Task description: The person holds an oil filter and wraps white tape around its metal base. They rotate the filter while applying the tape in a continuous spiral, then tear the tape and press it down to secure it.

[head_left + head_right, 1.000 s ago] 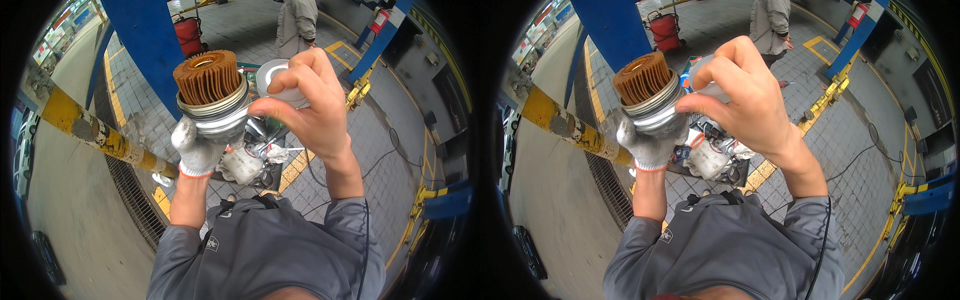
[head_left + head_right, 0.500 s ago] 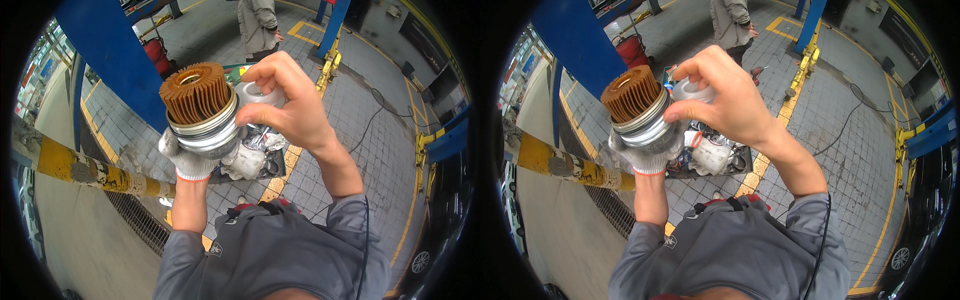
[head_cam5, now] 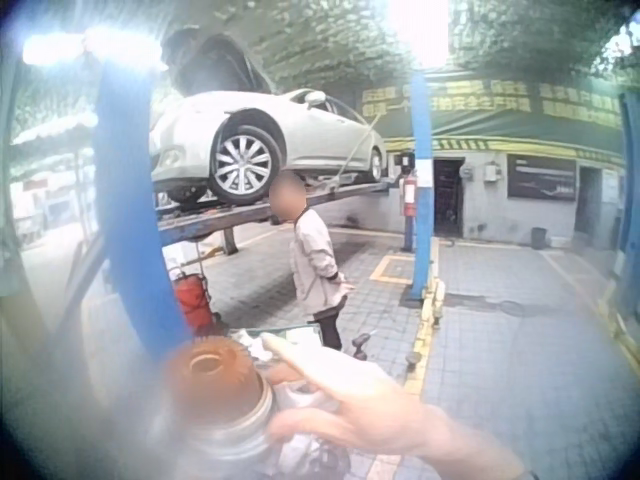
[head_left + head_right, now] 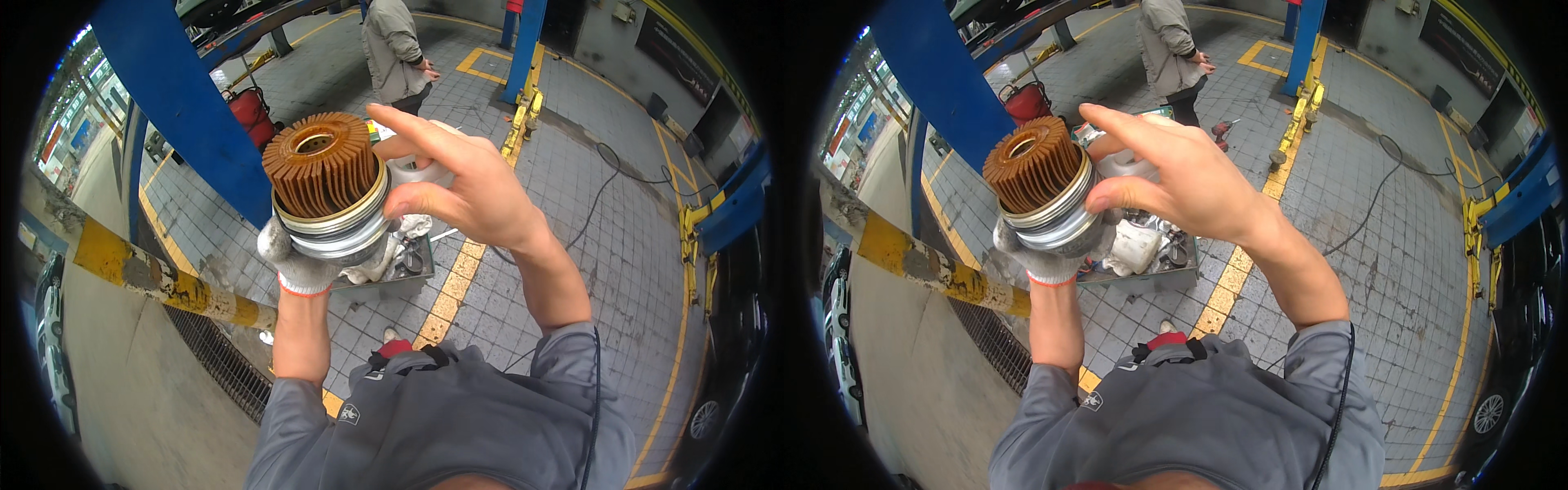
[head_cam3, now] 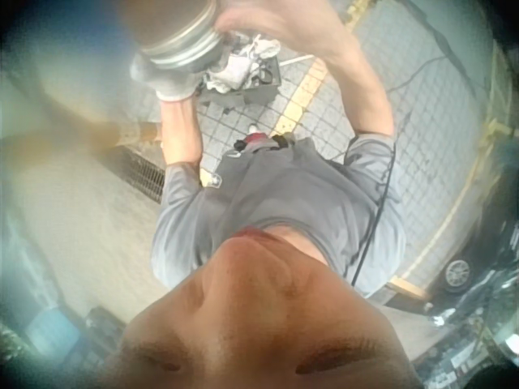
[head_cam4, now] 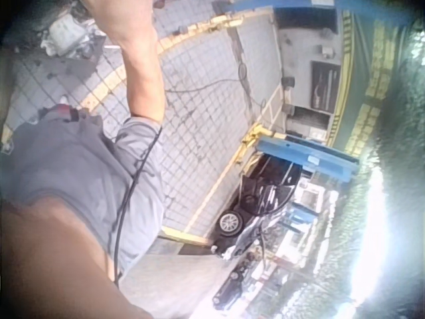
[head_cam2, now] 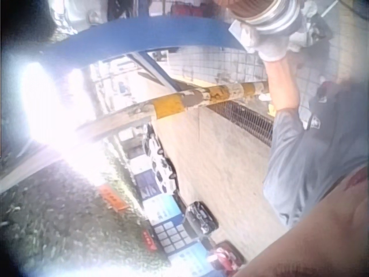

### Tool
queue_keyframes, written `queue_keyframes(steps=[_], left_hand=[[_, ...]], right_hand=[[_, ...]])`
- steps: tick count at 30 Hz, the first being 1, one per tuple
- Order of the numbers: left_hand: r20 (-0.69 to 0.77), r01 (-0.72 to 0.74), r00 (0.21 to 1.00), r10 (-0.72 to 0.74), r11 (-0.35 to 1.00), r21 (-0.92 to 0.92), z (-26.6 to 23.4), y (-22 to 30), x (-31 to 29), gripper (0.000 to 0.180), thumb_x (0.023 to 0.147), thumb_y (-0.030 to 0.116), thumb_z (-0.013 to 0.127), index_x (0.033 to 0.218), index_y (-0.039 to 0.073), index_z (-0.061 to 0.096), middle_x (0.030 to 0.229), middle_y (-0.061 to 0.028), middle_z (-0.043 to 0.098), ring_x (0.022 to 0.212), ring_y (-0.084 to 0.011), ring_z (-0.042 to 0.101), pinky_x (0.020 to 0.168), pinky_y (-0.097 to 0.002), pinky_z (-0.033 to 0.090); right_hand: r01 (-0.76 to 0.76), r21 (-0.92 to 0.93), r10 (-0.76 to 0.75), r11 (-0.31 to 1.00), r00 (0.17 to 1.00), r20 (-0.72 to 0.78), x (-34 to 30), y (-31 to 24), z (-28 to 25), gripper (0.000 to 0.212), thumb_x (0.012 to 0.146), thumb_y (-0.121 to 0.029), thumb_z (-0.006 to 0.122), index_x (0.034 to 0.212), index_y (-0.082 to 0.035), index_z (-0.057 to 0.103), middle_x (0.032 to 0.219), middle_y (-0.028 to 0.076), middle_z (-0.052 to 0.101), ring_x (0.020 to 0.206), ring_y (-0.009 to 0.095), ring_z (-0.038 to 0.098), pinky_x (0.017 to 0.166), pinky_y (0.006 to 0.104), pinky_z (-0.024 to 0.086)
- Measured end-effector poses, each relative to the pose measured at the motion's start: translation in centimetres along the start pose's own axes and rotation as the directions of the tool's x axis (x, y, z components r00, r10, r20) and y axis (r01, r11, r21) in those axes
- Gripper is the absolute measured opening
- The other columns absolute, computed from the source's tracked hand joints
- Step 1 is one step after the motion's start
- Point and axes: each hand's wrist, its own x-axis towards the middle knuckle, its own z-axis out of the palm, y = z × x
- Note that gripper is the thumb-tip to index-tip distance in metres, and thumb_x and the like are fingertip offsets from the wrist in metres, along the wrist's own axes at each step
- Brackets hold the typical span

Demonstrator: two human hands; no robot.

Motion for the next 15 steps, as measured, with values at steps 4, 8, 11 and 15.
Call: queue_keyframes(steps=[4, 8, 11, 15], left_hand=[[-0.027, 0.007, 1.0, -0.006, 0.999, 0.05, 2.8, -1.4, -1.3, 0.093, 0.083, 0.049, 0.086, 0.157, 0.002, 0.054, 0.151, -0.0193, 0.066, 0.133, -0.0348, 0.068, 0.117, -0.0508, 0.056], [-0.04, -0.05, 0.998, 0.054, 0.994, 0.095, 4.5, -1.6, -2.4, 0.097, 0.087, 0.064, 0.072, 0.163, 0.007, 0.048, 0.157, -0.0202, 0.059, 0.139, -0.0382, 0.063, 0.118, -0.0552, 0.053], [-0.116, -0.036, 0.992, 0.052, 0.99, 0.138, 5.4, -1.2, -2.9, 0.102, 0.088, 0.077, 0.056, 0.167, 0.013, 0.043, 0.16, -0.0207, 0.054, 0.142, -0.0406, 0.058, 0.119, -0.0616, 0.05], [-0.082, -0.037, 0.995, 0.054, 0.98, 0.196, 6.0, -0.7, -3.4, 0.101, 0.087, 0.078, 0.055, 0.166, 0.015, 0.044, 0.158, -0.02, 0.056, 0.14, -0.0399, 0.061, 0.114, -0.0607, 0.055]], right_hand=[[-0.059, 0.063, 0.062, 0.996, 0.997, -0.047, -2.0, -2.0, -2.0, 0.092, 0.08, -0.039, 0.094, 0.158, -0.006, 0.057, 0.115, 0.009, 0.08, 0.096, 0.019, 0.068, 0.086, 0.0338, 0.055], [0.015, -0.063, -0.024, 0.998, 0.99, -0.138, -3.0, -4.3, -3.8, 0.083, 0.073, -0.038, 0.097, 0.145, -0.006, 0.069, 0.099, 0.003, 0.071, 0.086, 0.016, 0.061, 0.079, 0.03, 0.052], [0.111, -0.172, -0.144, 0.979, 0.97, -0.197, -3.3, -5.9, -4.3, 0.068, 0.069, -0.037, 0.1, 0.125, -0.006, 0.078, 0.093, 0.001, 0.062, 0.081, 0.015, 0.057, 0.073, 0.0292, 0.05], [0.154, -0.222, -0.203, 0.963, 0.954, -0.219, -3.1, -7.4, -4.1, 0.06, 0.07, -0.036, 0.101, 0.117, -0.007, 0.08, 0.094, 0.001, 0.063, 0.081, 0.014, 0.057, 0.071, 0.0291, 0.05]])
